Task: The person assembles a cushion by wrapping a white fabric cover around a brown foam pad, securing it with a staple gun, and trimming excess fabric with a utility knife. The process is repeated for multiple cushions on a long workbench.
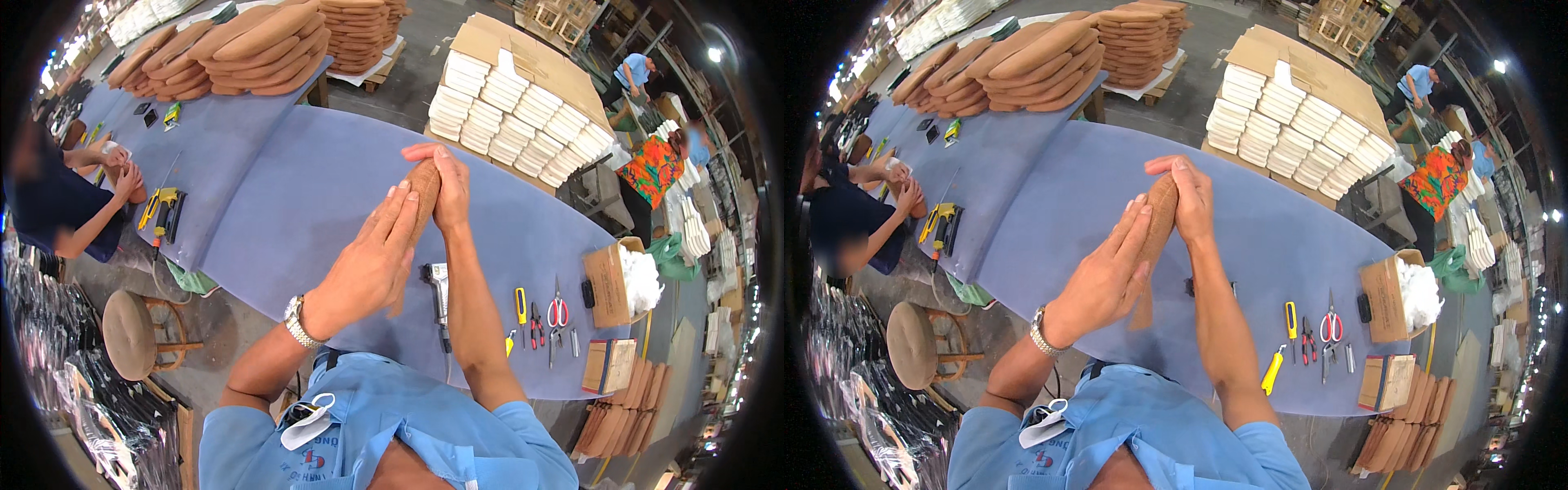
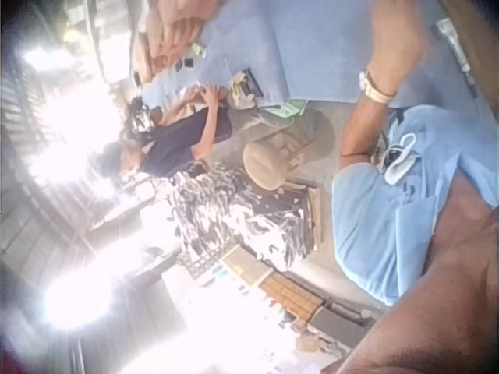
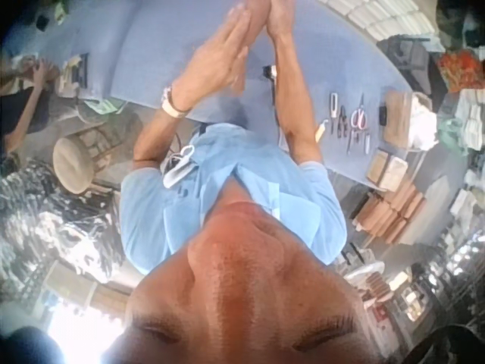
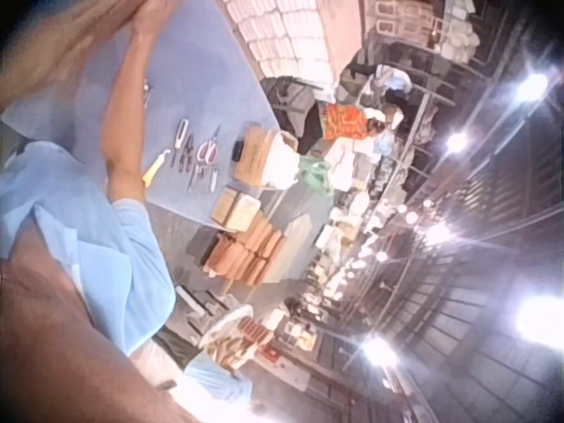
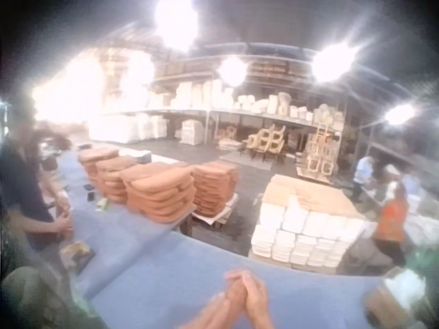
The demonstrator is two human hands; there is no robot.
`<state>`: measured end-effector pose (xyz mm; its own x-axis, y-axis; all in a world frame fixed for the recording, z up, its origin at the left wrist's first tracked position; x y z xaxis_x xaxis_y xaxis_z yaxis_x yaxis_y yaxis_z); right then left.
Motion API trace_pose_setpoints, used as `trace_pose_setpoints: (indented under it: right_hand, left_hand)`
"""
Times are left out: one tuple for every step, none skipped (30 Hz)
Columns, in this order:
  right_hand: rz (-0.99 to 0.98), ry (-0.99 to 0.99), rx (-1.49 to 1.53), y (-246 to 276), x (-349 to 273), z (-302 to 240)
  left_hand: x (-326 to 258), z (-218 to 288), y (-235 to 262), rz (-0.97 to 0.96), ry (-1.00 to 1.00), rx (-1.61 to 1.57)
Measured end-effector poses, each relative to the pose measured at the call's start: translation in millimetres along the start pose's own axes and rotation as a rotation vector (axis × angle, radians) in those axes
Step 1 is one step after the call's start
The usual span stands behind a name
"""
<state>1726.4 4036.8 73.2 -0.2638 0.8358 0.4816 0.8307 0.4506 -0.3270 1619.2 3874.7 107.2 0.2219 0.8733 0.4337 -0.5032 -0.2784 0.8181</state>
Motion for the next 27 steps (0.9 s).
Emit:
trace_pose_setpoints:
  right_hand:
    - [0.021, -0.023, -0.005, 3, -3, -1]
    - [0.045, -0.042, -0.003, 3, -5, -3]
    - [0.069, -0.088, -0.002, 3, -7, -6]
    - [0.092, -0.134, 0.0, 3, -9, -10]
    - [0.113, -0.183, 0.01, 3, -8, -9]
    - [0.137, -0.236, 0.017, 4, -8, -10]
    - [0.152, -0.303, 0.027, 7, -8, -7]
    - [0.16, -0.369, 0.047, 5, -6, -5]
    - [0.13, -0.382, 0.08, 1, -4, -5]
    - [0.096, -0.396, 0.113, -6, -4, -6]
    - [0.071, -0.418, 0.141, -10, -3, -3]
    - [0.017, -0.429, 0.197, -21, -1, 3]
    - [0.005, -0.378, 0.133, -34, -1, 5]
    - [-0.01, -0.32, 0.059, -48, 1, 2]
    - [-0.025, -0.263, -0.013, -61, 3, 2]
    - [-0.065, -0.174, -0.055, -69, 2, 21]
    - [-0.103, -0.142, -0.089, -82, 0, 24]
    - [-0.141, -0.109, -0.122, -94, -2, 25]
    - [-0.178, -0.076, -0.154, -103, -3, 26]
    - [-0.181, -0.053, -0.191, -110, -5, 34]
    - [-0.199, -0.022, -0.193, -114, -6, 37]
    - [-0.214, 0.009, -0.195, -117, -9, 40]
    - [-0.231, 0.031, -0.194, -120, -14, 42]
    - [-0.239, 0.0, -0.233, -124, -16, 41]
    - [-0.245, -0.03, -0.275, -127, -18, 38]
    - [-0.255, -0.041, -0.31, -128, -20, 37]
    - [-0.264, -0.047, -0.347, -130, -20, 36]
  left_hand:
    - [0, 1, -6, 0.0, -0.025, 0.007]
    - [0, 2, -8, 0.009, -0.033, -0.067]
    - [1, 4, -11, 0.017, -0.041, -0.14]
    - [1, 6, -14, 0.026, -0.047, -0.214]
    - [4, 10, -16, 0.037, -0.055, -0.251]
    - [8, 15, -21, 0.048, -0.061, -0.287]
    - [9, 17, -23, 0.061, -0.065, -0.322]
    - [10, 8, -24, 0.05, -0.046, -0.367]
    - [11, -3, -23, 0.041, -0.024, -0.41]
    - [14, -13, -19, 0.036, 0.0, -0.451]
    - [22, -20, -15, 0.038, 0.069, -0.547]
    - [30, -26, -9, 0.046, 0.156, -0.634]
    - [34, -33, -4, 0.06, 0.245, -0.72]
    - [36, -41, -2, 0.082, 0.196, -0.625]
    - [33, -46, 4, 0.095, 0.205, -0.601]
    - [27, -52, 11, 0.107, 0.215, -0.577]
    - [19, -57, 16, 0.118, 0.237, -0.557]
    - [16, -63, 22, 0.137, 0.229, -0.533]
    - [15, -70, 29, 0.155, 0.221, -0.509]
    - [8, -74, 34, 0.159, 0.228, -0.486]
    - [7, -78, 39, 0.143, 0.221, -0.433]
    - [6, -79, 46, 0.124, 0.214, -0.382]
    - [4, -78, 51, 0.102, 0.216, -0.332]
    - [3, -77, 58, 0.053, 0.249, -0.211]
    - [3, -74, 65, 0.0, 0.279, -0.092]
    - [3, -73, 70, -0.046, 0.302, 0.03]
    - [3, -73, 72, -0.079, 0.291, 0.08]
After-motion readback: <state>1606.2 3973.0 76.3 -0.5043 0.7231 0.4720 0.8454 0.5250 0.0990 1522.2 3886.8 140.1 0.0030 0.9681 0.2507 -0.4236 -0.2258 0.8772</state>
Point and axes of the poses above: each hand's wrist, its own x-axis towards the middle knuckle, its own y-axis out of the back of the hand, z = x × y, the point moved 3 cm from there along x, towards the middle knuckle, and after that the axes turned 13 degrees about x, right-handed, at the moved point
